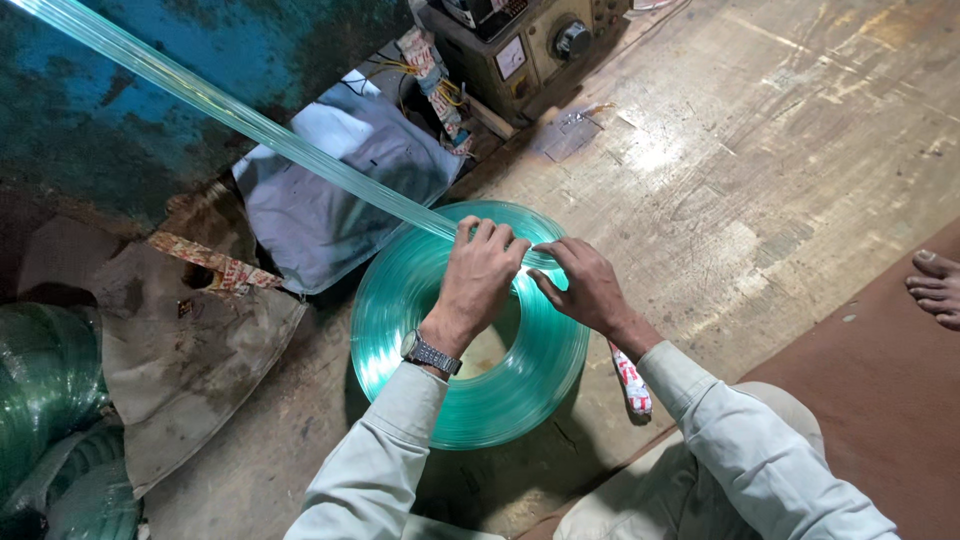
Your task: The person handles a large roll of translucent green plastic tubing, unspooling lengths of it by hand, and then uses a hand tool to cut a segment from the roll.
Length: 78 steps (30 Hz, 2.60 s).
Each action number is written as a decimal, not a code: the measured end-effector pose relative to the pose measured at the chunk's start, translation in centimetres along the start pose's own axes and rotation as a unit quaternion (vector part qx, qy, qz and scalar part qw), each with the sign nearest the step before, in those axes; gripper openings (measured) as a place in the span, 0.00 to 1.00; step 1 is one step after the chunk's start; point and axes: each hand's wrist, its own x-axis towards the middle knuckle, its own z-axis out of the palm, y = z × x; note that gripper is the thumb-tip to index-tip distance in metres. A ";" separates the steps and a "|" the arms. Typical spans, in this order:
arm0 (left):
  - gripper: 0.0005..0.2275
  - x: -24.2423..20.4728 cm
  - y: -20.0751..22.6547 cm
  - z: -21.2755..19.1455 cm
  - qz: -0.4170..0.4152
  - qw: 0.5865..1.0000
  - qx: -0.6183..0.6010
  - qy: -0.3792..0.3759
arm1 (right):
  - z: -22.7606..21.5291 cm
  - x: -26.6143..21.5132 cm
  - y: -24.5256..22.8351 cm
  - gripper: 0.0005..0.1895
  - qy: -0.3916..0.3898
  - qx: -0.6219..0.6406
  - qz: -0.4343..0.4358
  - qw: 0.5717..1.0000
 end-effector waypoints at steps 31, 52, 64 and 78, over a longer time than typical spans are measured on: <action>0.25 -1.0 0.5 0.0 -0.025 0.967 -0.249 0.041 | 0.1 -1.9 -2.0 0.20 -0.051 0.039 0.009 0.998; 0.15 -2.1 5.3 6.3 -0.205 0.879 -0.302 0.308 | 3.7 -2.9 -3.6 0.23 0.021 0.043 -0.001 0.999; 0.07 -2.8 6.5 7.2 -0.207 0.882 -0.297 0.301 | 3.7 -5.7 -1.9 0.29 -0.029 0.001 -0.003 1.000; 0.09 -3.8 5.8 8.2 -0.243 0.876 -0.318 0.270 | 1.1 -13.3 4.3 0.23 -0.232 -0.278 0.237 0.902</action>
